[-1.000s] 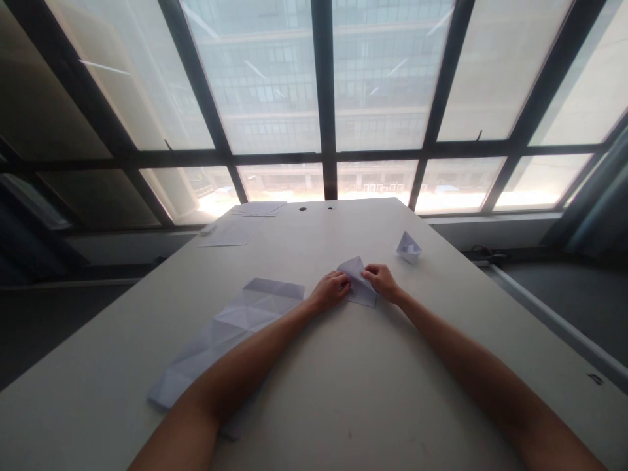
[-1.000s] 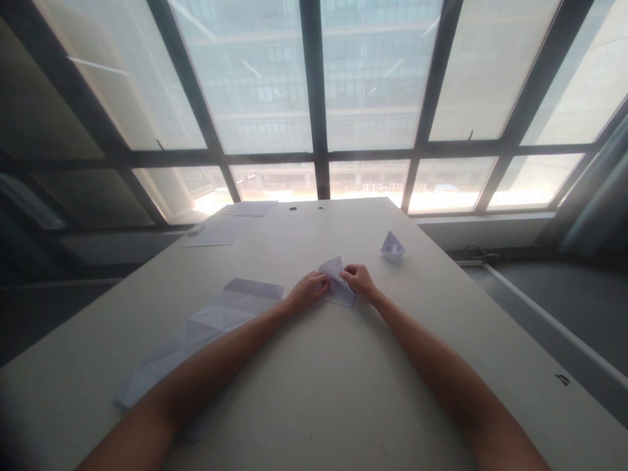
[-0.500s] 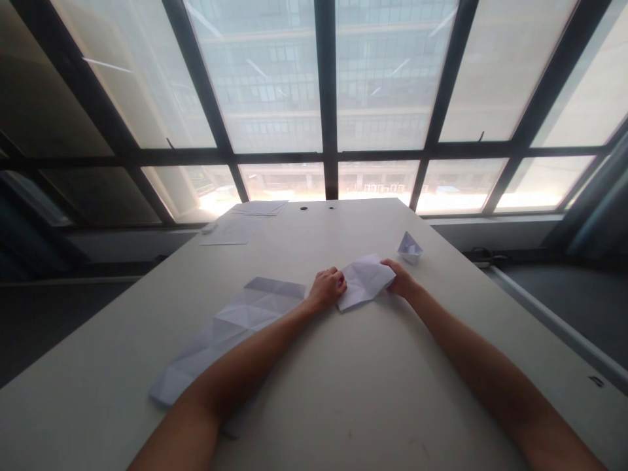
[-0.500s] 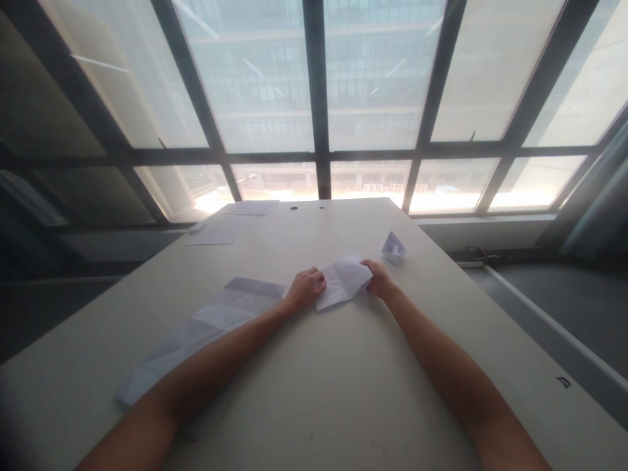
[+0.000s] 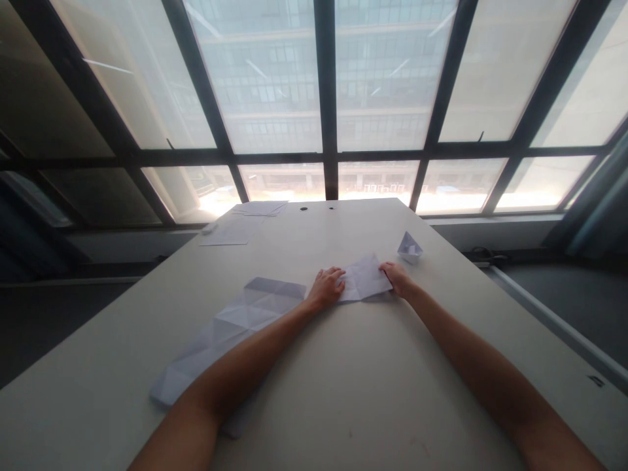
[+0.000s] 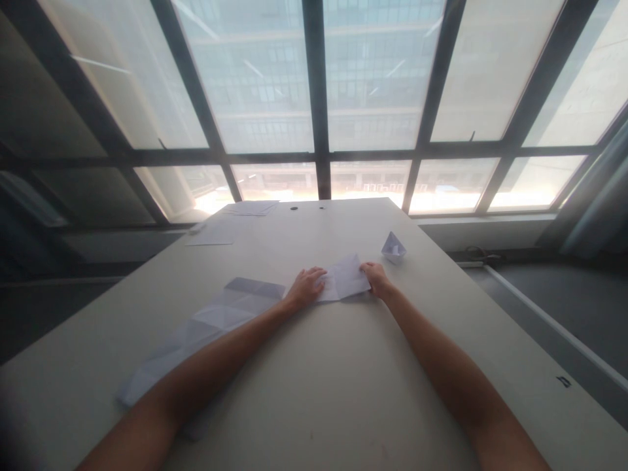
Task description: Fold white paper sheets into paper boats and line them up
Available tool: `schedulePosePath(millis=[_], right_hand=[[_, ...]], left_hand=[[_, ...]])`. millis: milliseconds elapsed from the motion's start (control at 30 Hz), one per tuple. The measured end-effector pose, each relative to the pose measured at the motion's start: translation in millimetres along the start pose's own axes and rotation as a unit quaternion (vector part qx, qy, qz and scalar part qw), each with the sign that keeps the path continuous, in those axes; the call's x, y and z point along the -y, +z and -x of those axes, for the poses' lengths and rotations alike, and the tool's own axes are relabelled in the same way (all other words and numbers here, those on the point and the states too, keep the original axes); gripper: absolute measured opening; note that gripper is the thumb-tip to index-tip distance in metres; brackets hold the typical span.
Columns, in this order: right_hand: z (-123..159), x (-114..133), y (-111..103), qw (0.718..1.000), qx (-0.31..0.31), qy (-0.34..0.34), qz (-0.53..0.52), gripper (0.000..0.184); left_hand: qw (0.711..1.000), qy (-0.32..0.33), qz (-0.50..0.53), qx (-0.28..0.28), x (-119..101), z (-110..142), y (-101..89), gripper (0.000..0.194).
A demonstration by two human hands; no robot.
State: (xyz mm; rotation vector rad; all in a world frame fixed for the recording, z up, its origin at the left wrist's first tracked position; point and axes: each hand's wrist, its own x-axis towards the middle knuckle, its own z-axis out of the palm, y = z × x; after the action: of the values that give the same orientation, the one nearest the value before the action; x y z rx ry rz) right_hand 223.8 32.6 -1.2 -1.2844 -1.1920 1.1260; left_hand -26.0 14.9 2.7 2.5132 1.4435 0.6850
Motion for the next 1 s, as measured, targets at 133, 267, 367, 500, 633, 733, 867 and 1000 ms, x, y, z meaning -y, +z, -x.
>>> schedulePosePath(millis=[133, 267, 367, 500, 633, 733, 867, 1000], right_hand=[[3.1, -3.1, 4.4, 0.999, -0.029, 0.026, 0.028, 0.019], [7.5, -5.4, 15.5, 0.993, -0.034, -0.017, 0.109, 0.040], [13.0, -5.1, 22.4, 0.971, -0.051, -0.071, 0.223, 0.051], [24.7, -1.4, 26.3, 0.895, -0.072, -0.136, 0.418, 0.053], [34.6, 1.9, 29.4, 0.823, -0.055, -0.178, 0.536, 0.059], [37.8, 2.2, 34.1, 0.797, -0.013, -0.221, 0.562, 0.055], [39.1, -1.7, 43.8, 0.790, 0.111, -0.252, 0.548, 0.054], [39.5, -5.3, 48.9, 0.803, 0.159, -0.208, 0.535, 0.062]], left_hand=[[1.000, 0.026, 0.014, -0.004, -1.9, -1.5, -0.1, 0.038], [0.997, 0.058, -0.008, 0.042, -3.0, 0.9, -0.8, 0.043], [0.992, 0.086, -0.030, 0.088, -2.5, 3.3, -1.3, 0.050], [0.985, 0.116, -0.050, 0.121, -1.0, 4.4, -1.9, 0.052], [0.983, 0.122, -0.053, 0.129, 0.4, 4.5, -1.9, 0.051], [0.981, 0.132, -0.053, 0.134, 0.3, 5.1, -2.6, 0.051], [0.978, 0.158, -0.041, 0.132, -2.7, 6.6, -4.4, 0.060], [0.982, 0.146, -0.031, 0.118, -6.4, 7.6, -5.0, 0.064]])
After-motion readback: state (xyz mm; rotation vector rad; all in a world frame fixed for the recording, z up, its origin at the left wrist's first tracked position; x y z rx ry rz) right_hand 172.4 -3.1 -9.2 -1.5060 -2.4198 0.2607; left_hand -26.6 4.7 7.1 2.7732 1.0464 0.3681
